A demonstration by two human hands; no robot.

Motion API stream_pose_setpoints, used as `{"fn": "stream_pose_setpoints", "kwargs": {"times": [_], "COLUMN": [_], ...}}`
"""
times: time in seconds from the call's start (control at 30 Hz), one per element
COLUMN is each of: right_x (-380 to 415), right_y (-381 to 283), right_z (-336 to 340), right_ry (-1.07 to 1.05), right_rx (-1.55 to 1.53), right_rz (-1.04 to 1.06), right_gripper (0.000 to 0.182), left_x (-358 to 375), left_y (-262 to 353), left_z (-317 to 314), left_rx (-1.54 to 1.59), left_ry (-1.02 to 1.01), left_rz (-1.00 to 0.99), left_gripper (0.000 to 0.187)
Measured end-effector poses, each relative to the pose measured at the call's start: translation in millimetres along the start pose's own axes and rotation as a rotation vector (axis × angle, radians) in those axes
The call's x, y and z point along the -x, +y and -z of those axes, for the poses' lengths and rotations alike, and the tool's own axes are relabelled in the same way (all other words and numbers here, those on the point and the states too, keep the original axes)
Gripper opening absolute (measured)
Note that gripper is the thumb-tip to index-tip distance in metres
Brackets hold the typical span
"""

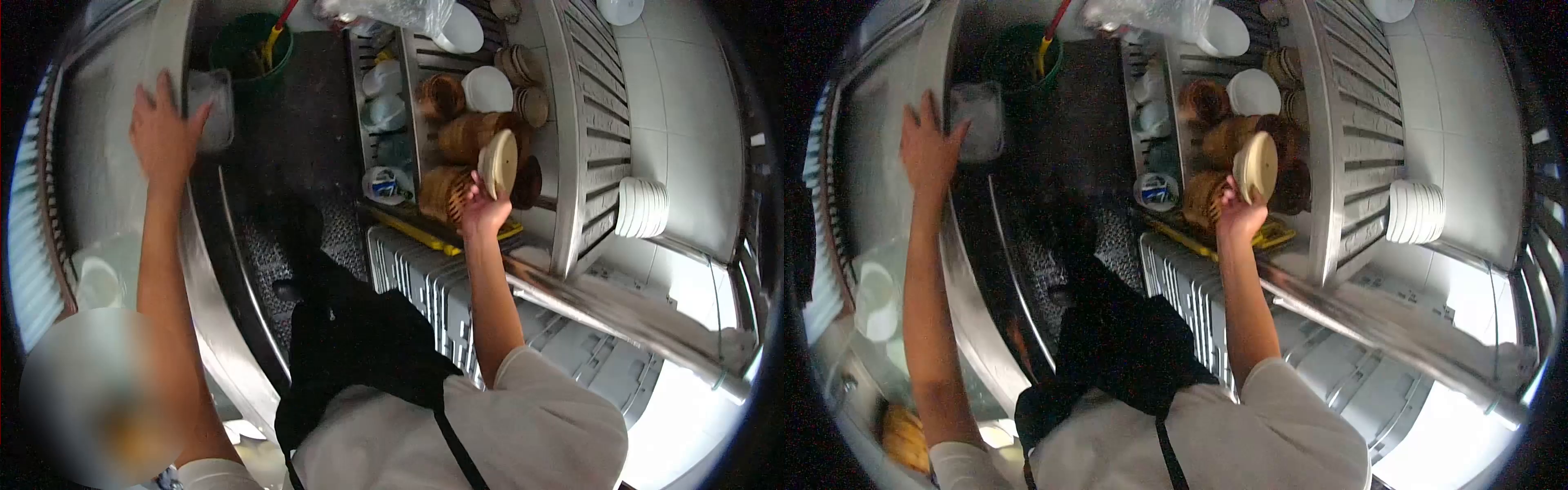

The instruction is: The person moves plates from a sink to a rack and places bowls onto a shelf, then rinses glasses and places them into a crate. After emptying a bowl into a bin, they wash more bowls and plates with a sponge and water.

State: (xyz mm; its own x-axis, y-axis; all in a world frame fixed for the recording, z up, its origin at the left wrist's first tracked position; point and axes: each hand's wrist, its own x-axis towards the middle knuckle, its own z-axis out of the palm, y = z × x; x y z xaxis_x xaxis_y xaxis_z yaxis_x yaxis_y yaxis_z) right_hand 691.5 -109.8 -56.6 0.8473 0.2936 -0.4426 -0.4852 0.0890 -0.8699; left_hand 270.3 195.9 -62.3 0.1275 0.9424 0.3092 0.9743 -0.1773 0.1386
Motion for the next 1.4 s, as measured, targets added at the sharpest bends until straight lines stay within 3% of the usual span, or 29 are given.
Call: {"fn": "stream_pose_setpoints", "kwargs": {"times": [0.13, 0.23, 0.27, 0.37, 0.4, 0.5, 0.57, 0.7, 0.83, 0.87, 0.97, 1.0, 1.07, 1.13, 1.17, 1.27, 1.4], "right_x": [1.3, -13.4, -9.2, -25.6, -48.9, -91.5, -153.8, -297.0, -308.8, -318.1, -362.9, -383.0, -426.1, -448.1, -452.9, -465.1, -475.3], "right_y": [-8.4, -1.8, -3.6, -17.0, -16.6, -37.3, -51.4, -68.1, -89.1, -91.8, -109.1, -116.6, -133.1, -141.5, -140.9, -132.2, -121.9], "right_z": [-16.9, -5.2, -32.8, -54.4, -49.1, -90.3, -102.2, -111.4, -159.1, -162.2, -137.5, -118.5, -70.2, -24.8, -7.9, 21.4, 41.4], "right_ry": [0.070, -0.030, 0.143, 0.059, 0.155, 0.163, 0.203, 0.040, -0.057, -0.108, -0.328, -0.512, -1.167, -1.456, -1.505, -1.379, -1.314], "right_rx": [0.040, 0.161, 0.094, 0.119, 0.070, -0.004, -0.232, -0.387, -2.254, -2.551, -3.053, -3.339, -3.994, -4.175, -4.211, -4.263, -4.278], "right_rz": [0.059, 0.035, 0.045, 0.041, 0.095, 0.312, 0.243, 0.166, 0.082, 0.030, 0.009, -0.004, -0.161, -0.109, -0.046, 0.153, 0.217], "right_gripper": [0.040, 0.039, 0.040, 0.042, 0.040, 0.036, 0.037, 0.049, 0.049, 0.049, 0.050, 0.051, 0.052, 0.053, 0.054, 0.056, 0.060], "left_x": [-2.6, -7.6, -8.0, -12.6, -13.9, -16.6, -16.9, -18.8, -17.3, -17.1, -16.9, -17.2, -17.7, -16.8, -17.3, -15.9, -15.2], "left_y": [4.1, 7.6, 8.2, 11.7, 14.5, 16.7, 15.9, 14.0, 11.0, 10.3, 11.4, 13.4, 12.4, 9.1, 11.0, 14.0, 11.9], "left_z": [2.8, 5.0, 5.8, 6.7, 7.7, 7.5, 6.5, 4.5, 1.1, 0.9, 1.4, 2.5, 2.4, 0.9, 1.0, 0.9, -1.7], "left_rx": [0.063, 0.102, 0.105, 0.115, 0.116, 0.115, 0.108, 0.108, 0.095, 0.095, 0.084, 0.075, 0.051, 0.021, 0.036, 0.068, 0.064], "left_ry": [-0.007, -0.021, -0.036, -0.070, -0.077, -0.082, -0.085, -0.096, -0.119, -0.119, -0.135, -0.150, -0.170, -0.176, -0.171, -0.161, -0.159], "left_rz": [0.020, 0.023, 0.034, 0.060, 0.069, 0.077, 0.076, 0.080, 0.086, 0.081, 0.088, 0.107, 0.113, 0.089, 0.097, 0.099, 0.072], "left_gripper": [0.073, 0.070, 0.070, 0.069, 0.069, 0.069, 0.069, 0.069, 0.070, 0.069, 0.067, 0.068, 0.068, 0.068, 0.066, 0.063, 0.063]}}
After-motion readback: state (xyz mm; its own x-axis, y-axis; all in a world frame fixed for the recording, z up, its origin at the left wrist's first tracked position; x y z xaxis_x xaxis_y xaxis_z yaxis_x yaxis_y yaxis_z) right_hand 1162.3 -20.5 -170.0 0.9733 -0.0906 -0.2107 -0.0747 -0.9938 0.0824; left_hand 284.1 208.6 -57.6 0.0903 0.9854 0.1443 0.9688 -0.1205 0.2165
